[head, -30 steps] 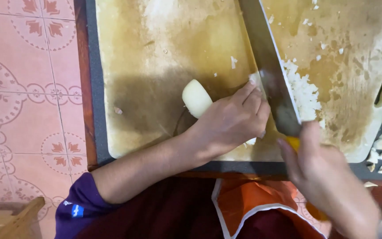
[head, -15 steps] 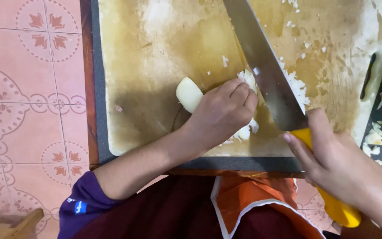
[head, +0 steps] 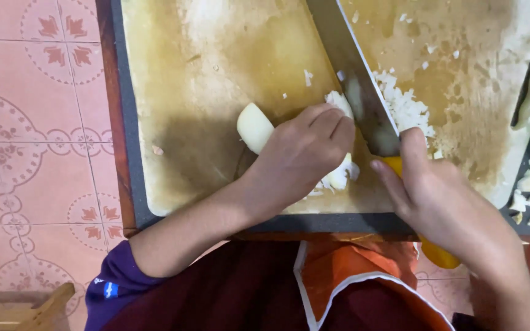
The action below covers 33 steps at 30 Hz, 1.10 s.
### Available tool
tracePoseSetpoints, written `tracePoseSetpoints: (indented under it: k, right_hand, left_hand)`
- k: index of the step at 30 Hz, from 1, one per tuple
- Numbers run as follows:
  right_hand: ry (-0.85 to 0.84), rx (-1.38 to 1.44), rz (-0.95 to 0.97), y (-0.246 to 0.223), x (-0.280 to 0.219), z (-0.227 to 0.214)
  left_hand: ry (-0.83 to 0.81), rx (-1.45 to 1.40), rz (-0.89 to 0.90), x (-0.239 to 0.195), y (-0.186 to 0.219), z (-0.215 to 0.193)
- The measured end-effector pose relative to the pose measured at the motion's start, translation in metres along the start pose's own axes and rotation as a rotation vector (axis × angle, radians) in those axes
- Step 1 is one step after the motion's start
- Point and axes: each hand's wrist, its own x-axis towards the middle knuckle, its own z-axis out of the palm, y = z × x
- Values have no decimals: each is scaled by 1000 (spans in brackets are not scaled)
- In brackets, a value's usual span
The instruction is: The person chops a white onion into small pieces using a large knife with a yellow handle on a wooden cutting board. They hold the onion with their left hand and slice it repeatedly, occasionally gathering the chopped pieces. A green bowl containing whole onions and a metal bowl with shredded ingredients are visible nearby.
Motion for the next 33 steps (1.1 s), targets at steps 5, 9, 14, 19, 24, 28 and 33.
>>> tracePoseSetpoints:
  k: [5, 9, 14, 19, 24, 28, 33]
  right_hand:
    - [-53, 17, 149, 5, -15, -15]
    - [-14, 3, 139, -1, -8, 7]
    - [19, 53, 88, -12, -1, 4]
    - [-28, -13, 157, -3, -10, -16]
    - [-20, 2, 92, -7, -3, 7]
    - [-117, 71, 116, -1, 4, -20]
    - [-93, 83, 217, 0, -6, -28]
  left_hand:
    - [61, -138, -42, 3, -11, -28]
    - [52, -201, -129, 2, -21, -27]
    - [59, -267, -165, 0, -27, -17]
    - [11, -103, -197, -1, -27, -19]
    - [-19, 44, -242, -1, -29, -14]
    - [47, 65, -216, -4, -27, -3]
    - [-35, -25, -60, 0, -30, 3]
